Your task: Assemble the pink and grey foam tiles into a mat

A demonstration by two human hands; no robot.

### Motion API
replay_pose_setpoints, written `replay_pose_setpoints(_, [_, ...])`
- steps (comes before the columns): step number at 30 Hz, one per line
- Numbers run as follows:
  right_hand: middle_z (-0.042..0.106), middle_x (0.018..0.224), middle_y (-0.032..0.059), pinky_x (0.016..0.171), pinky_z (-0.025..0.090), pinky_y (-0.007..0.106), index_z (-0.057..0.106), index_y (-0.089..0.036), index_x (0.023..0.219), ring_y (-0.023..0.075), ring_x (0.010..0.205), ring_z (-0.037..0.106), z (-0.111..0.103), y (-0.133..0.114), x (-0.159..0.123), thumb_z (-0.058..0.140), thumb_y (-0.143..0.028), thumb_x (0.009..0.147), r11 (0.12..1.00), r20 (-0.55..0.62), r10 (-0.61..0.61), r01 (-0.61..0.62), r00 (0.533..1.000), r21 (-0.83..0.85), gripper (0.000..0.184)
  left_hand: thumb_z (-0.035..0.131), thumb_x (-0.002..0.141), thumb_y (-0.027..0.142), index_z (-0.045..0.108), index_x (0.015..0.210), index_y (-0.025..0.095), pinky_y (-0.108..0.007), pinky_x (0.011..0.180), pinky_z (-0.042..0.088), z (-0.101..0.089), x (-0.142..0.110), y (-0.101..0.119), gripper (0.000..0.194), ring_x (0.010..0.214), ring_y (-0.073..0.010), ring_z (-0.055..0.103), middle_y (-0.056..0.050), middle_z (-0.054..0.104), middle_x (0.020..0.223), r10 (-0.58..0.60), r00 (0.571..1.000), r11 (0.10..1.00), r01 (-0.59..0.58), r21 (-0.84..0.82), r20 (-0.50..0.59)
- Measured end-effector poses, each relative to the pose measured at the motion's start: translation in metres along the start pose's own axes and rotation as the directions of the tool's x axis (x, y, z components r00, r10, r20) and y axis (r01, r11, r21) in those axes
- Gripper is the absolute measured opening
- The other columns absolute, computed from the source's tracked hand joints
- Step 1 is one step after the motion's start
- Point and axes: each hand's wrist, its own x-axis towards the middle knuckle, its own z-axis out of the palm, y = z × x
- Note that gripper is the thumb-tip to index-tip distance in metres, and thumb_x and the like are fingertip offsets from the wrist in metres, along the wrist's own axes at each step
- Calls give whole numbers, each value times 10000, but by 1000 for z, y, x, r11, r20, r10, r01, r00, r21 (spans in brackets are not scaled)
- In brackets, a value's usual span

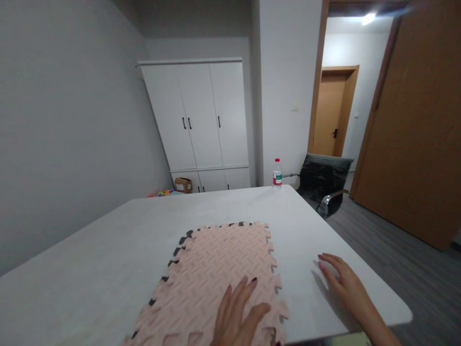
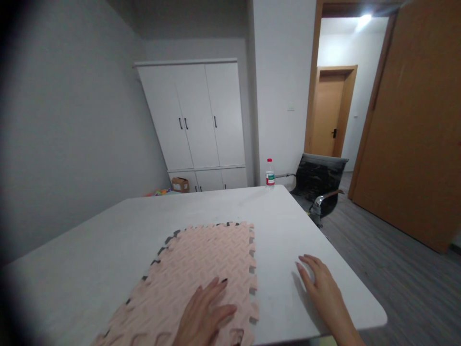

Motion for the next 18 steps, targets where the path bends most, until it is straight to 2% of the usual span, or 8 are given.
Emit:
replay_pose_setpoints(2, [576,1183,115,986,388,439,611,-180,1085,257,1117,516,-18,36,-1,370,-471,859,990,-98,48,-61,994,-127,441,549,804,280,626,1040,340,-442,1055,360,21,14,27,255,1244,-240,452,-20,573,1267,96,995,994,-97,59,27])
replay_pose_setpoints(3, [558,1210,126,998,371,448,604,-164,1100,268,1137,500,-26,53,-2,357,-469,856,975,-139,82,-108,987,-192,463,561,794,243,618,1064,336,-440,1052,359,31,17,35,291,1244,-245,451,-21,565,1279,104,994,990,-107,94,37])
replay_pose_setpoints(5, [528,1251,151,1014,348,451,577,-125,1144,286,1175,470,-38,83,-4,316,-478,854,935,-183,161,-209,970,-288,526,565,780,208,601,1111,317,-463,1016,378,50,18,43,351,1229,-263,466,-28,551,1297,57,996,985,-66,162,61])
replay_pose_setpoints(7, [512,1275,168,1008,356,439,506,-91,1230,292,1181,472,-45,99,-7,276,-516,857,892,-153,282,-317,947,-321,610,546,778,238,604,1107,305,-537,975,370,66,17,43,341,1217,-292,472,-23,530,1317,-22,995,981,3,192,96])
replay_pose_setpoints(9, [494,1314,151,963,393,467,391,-122,1340,310,1143,511,-46,100,-8,251,-584,849,843,-63,423,-418,904,-339,689,524,772,282,622,1061,306,-595,970,320,77,15,40,306,1224,-306,458,-5,501,1340,-76,990,980,52,191,117])
replay_pose_setpoints(11, [469,1351,128,904,421,511,295,-193,1405,336,1104,542,-46,92,-8,242,-649,829,790,7,529,-490,849,-368,737,528,755,319,642,1008,308,-598,1008,251,83,14,36,278,1242,-304,433,0,483,1354,-100,989,980,80,184,105])
replay_pose_setpoints(15, [485,1334,143,872,431,522,288,-224,1409,350,1102,546,-48,80,-6,205,-692,814,755,39,588,-530,808,-387,762,558,680,291,661,951,300,-563,1067,158,78,17,24,290,1273,-297,389,-3,454,1376,-143,983,976,121,182,113])
replay_pose_setpoints(18, [542,1270,150,858,436,526,309,-233,1399,357,1082,559,-49,83,-6,194,-705,807,739,38,609,-550,792,-390,766,502,642,193,639,1055,283,-583,1069,135,66,21,-1,445,1304,-288,348,1,389,1419,-223,955,952,170,255,195])
